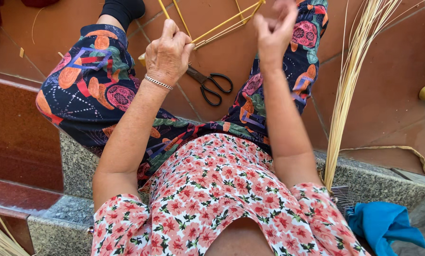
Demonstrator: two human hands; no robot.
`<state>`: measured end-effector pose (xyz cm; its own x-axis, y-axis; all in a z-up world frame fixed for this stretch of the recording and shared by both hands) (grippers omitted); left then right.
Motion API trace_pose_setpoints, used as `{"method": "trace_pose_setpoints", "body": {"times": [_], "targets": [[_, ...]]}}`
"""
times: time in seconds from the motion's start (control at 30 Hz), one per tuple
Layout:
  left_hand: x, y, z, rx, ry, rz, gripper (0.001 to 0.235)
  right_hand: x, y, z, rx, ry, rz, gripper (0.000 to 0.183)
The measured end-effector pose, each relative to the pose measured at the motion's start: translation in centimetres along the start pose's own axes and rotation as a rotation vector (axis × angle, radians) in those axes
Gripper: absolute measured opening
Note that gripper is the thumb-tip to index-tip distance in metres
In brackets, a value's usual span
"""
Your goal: The person sits on the floor and assembles a rectangular bamboo frame by wrapping thin bamboo strips around the joints. They use scissors to cut the strips and secure them in place.
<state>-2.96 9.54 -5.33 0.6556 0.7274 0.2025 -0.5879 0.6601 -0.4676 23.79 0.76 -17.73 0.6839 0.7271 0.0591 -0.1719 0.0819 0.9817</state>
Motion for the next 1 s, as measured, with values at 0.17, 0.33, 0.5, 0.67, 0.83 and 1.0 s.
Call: {"method": "trace_pose_setpoints", "body": {"times": [0.17, 0.33, 0.5, 0.67, 0.83, 1.0], "targets": [[0.0, -0.3, -0.1, -0.017, 0.003, 0.004, 0.02, -11.9, -9.2, -7.9, -0.845, 0.787, -0.254, 0.025], [-0.5, -1.0, -0.1, 0.14, -0.026, -0.053, 0.026, -20.7, -14.2, -13.2, -1.213, 1.177, -0.046, 0.041], [-0.4, -1.5, -0.5, 0.161, -0.001, -0.014, 0.024, -21.8, -16.2, -14.8, -1.295, 1.232, 0.135, 0.017], [-1.5, -0.1, 0.7, -0.208, -0.009, 0.125, 0.034, -21.1, -15.9, -13.3, -1.26, 1.054, 0.25, 0.015], [-3.1, 2.8, 0.5, -0.617, -0.042, 0.396, 0.04, -20.3, -15.7, -13.0, -1.285, 1.022, 0.281, 0.013], [-2.7, 4.3, -0.8, -0.701, 0.045, 0.523, 0.022, -18.3, -12.1, -12.6, -1.073, 1.075, 0.127, 0.039]]}}
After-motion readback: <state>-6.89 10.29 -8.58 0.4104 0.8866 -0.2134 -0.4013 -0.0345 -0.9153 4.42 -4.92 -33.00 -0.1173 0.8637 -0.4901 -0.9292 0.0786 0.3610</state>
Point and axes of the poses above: each hand's wrist, its own x-axis towards the middle knuckle, its own z-axis out of the back of the hand, y = z × x, the point moved 6 cm from there along x, towards the middle knuckle, and after that the axes turned 1 degree about -x, right-handed, at the moved point
